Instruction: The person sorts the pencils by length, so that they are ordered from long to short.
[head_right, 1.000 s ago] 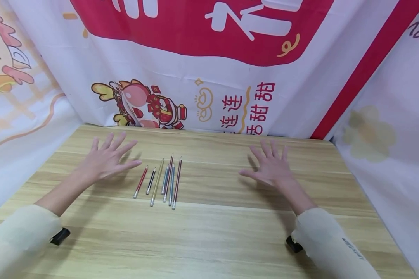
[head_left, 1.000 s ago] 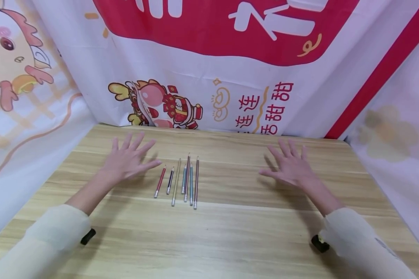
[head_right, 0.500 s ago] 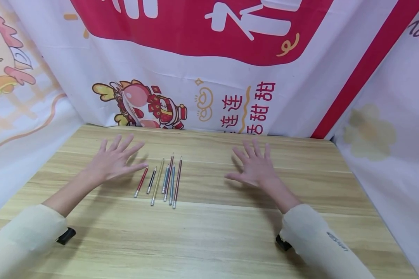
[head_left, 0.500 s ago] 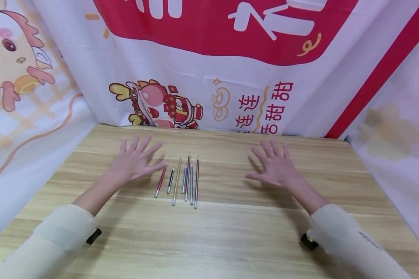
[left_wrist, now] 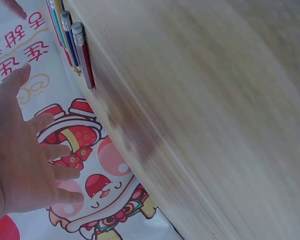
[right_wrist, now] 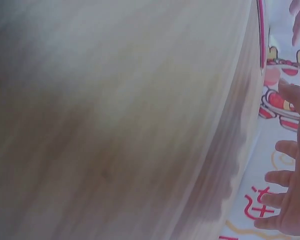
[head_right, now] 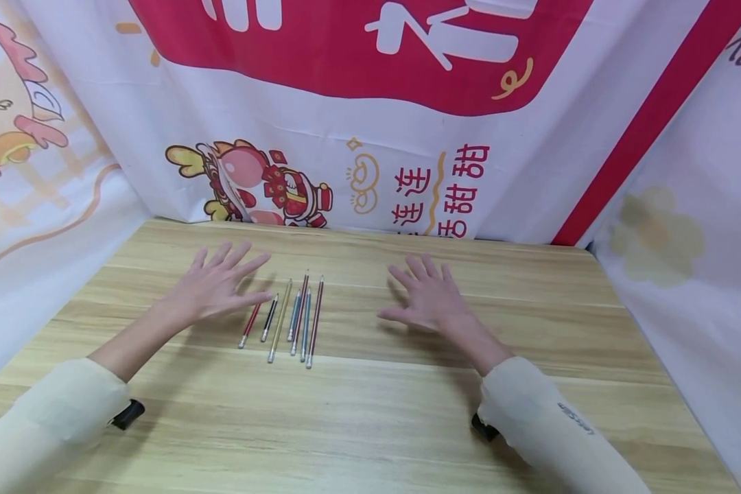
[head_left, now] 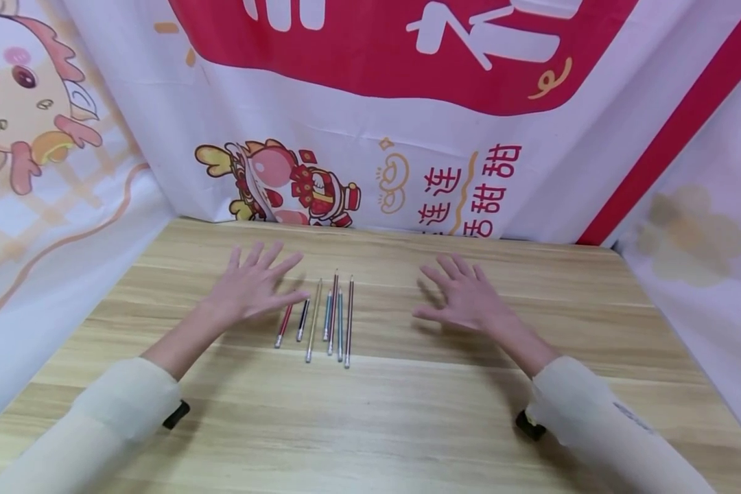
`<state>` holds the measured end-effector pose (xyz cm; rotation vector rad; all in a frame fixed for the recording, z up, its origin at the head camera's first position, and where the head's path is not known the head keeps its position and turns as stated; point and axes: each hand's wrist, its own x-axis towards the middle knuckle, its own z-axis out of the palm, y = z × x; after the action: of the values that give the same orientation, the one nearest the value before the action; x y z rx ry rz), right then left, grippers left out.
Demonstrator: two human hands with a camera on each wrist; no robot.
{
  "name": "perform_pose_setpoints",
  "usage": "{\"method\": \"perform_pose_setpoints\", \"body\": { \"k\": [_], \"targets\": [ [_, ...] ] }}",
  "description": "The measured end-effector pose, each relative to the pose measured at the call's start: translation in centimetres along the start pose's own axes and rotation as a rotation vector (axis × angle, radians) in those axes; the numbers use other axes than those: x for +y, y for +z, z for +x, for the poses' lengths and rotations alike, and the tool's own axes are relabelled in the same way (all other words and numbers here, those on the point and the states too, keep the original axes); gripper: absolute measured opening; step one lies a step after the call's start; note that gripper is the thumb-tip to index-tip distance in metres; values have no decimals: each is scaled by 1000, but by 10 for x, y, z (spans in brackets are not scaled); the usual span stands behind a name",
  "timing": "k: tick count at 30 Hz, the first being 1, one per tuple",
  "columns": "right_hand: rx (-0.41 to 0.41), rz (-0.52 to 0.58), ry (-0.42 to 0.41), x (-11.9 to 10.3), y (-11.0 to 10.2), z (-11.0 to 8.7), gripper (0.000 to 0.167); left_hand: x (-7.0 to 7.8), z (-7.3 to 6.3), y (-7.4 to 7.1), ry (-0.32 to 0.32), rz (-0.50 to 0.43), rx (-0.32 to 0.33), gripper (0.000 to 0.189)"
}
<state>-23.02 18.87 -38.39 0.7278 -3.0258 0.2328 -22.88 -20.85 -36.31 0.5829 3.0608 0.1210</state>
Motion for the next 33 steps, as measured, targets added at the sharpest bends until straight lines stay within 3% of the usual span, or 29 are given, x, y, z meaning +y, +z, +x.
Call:
{"method": "perform_pose_setpoints", "body": {
  "k": [9, 33],
  "targets": [
    [-8, 69, -83, -21, 4, 12, 88, 8, 3, 1, 30, -25, -9, 81],
    [-78, 356, -55, -65, 12, 45, 68, 26, 16, 6, 156, -87, 47, 70]
  ]
}}
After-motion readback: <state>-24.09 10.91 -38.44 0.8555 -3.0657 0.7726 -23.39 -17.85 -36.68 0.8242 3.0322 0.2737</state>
